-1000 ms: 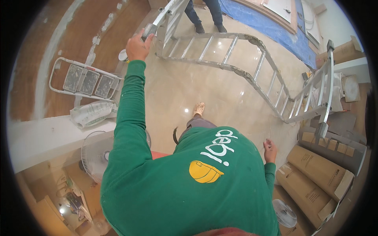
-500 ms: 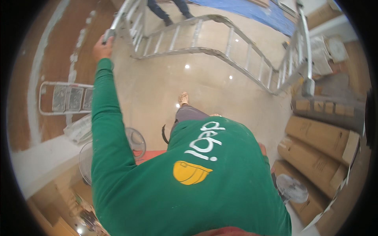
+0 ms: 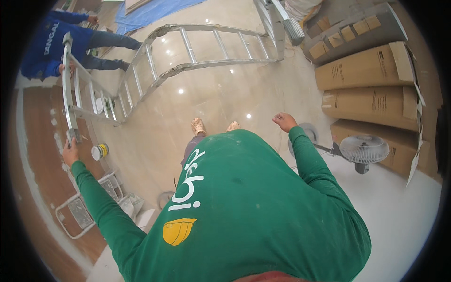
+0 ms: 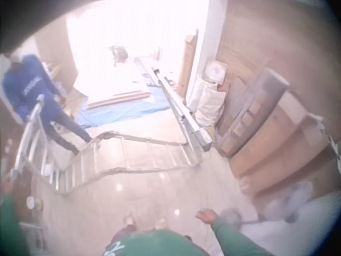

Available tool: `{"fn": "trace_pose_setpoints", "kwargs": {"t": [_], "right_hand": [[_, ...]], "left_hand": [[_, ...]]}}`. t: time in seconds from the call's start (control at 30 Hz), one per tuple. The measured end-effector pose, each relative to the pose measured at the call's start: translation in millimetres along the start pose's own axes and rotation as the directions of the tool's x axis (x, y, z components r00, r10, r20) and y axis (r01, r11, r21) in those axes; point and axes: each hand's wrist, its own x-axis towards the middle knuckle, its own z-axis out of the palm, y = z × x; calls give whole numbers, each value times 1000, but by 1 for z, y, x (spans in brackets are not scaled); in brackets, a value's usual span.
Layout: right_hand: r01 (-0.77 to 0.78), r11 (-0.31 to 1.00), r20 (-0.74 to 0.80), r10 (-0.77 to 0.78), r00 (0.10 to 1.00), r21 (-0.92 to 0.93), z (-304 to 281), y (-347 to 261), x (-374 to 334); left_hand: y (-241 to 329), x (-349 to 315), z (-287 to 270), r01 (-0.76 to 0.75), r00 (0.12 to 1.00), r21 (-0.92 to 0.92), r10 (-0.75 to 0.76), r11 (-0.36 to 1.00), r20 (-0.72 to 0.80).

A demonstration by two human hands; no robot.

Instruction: The person assembles a metal ladder by unfolding its sections and connecting them with a coworker. They lift, rotate, and align the ladder parts, then secure the joints to form a complete ladder structure.

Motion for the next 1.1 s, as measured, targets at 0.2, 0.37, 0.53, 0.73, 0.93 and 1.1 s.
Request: {"fn": "trace_pose_setpoints", "kwargs": {"t": [0.2, 0.37, 0.53, 0.73, 0.93, 1.1], "right_hand": [[-101, 995, -2, 101, 995, 9, 40, 57, -24], [-145, 989, 108, 147, 983, -24, 72, 98, -59], [-278, 949, 108, 264, 958, 151, 73, 126, -63], [-133, 983, -43, 139, 989, 131, 45, 133, -40], [-84, 916, -15, 98, 995, 392, -7, 50, -23], [171, 932, -89, -150, 985, 321, -28, -26, 1]], "left_hand": [[31, -66, 28, -101, 934, -486, -85, 868, -347], [114, -214, 159, -70, 849, -472, 301, 879, 435], [171, -316, 199, 251, 179, -339, 301, 907, 937], [195, -341, 218, 66, 344, -355, 313, 932, 885], [336, -309, 174, 171, 456, -677, 551, 716, 699], [491, -268, 86, 417, 406, -824, 733, 383, 546]]}}
